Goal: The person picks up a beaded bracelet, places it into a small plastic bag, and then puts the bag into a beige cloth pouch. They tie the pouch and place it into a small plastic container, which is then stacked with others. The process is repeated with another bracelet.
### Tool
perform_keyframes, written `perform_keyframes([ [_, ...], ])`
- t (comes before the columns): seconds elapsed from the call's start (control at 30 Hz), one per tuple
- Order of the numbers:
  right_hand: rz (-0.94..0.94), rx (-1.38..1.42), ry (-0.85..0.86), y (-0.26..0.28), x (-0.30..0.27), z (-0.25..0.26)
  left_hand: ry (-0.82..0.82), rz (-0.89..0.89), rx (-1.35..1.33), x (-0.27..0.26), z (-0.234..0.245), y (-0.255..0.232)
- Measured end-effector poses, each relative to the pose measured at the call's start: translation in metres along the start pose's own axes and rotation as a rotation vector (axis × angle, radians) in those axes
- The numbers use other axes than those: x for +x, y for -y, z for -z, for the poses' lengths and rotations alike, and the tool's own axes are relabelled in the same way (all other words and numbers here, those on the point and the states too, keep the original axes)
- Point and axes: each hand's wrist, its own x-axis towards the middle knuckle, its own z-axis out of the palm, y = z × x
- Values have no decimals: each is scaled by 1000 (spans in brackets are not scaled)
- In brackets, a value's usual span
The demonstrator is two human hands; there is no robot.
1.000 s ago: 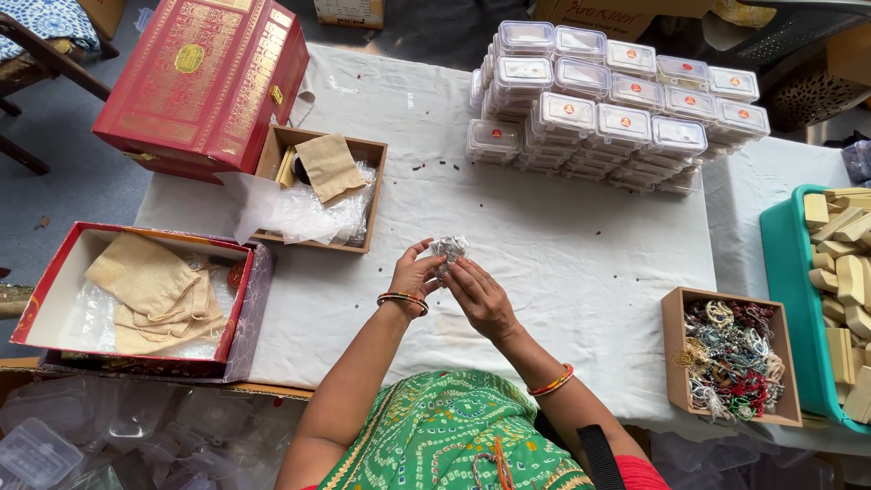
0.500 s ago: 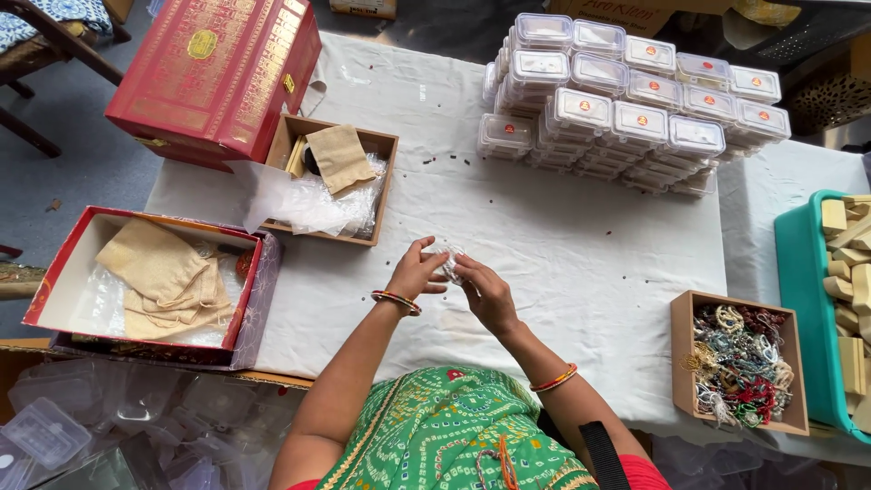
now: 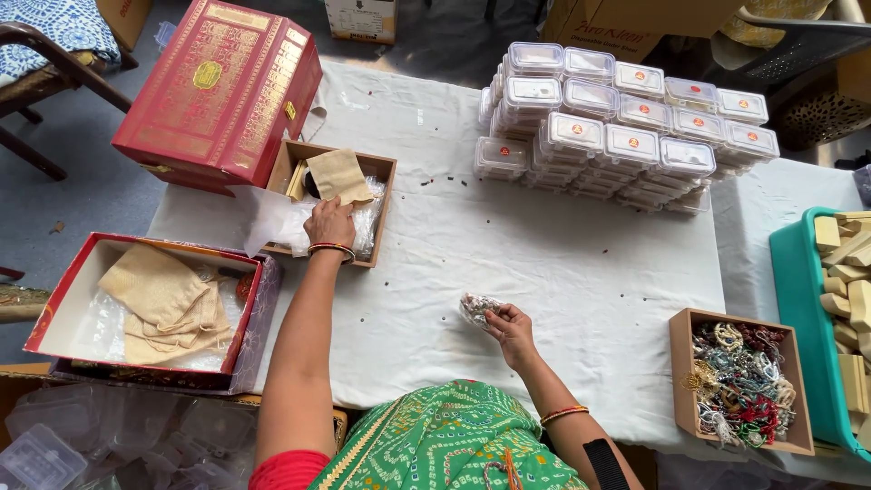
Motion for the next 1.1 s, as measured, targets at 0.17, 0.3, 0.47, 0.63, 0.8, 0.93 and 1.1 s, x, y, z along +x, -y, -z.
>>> perform_keyframes([
  [0.17,33,74,47,15,-15,-12,-320,-223,-9,-12,22,-32],
  [0.3,198,238,157,43,-35,-53,-526,-533,-67,-48,29,-99],
  [0.47,420,318,145,59,-31,-91,-302,-538,-232,-108,3,-165],
  [0.63,646,224,130,57,-17,-90,-85,-434,-471,-140,25,-196],
  [0.8,580,-178,-15,60,-30,-90,-94,-419,-499,-148,14,-192],
  [0.93,480,-410,-67,69,-29,-85,-161,-522,-384,-162,16,-193],
  [1.1,466,9,-43,63,-24,-86,-392,-915,-234,-176,8,-190],
])
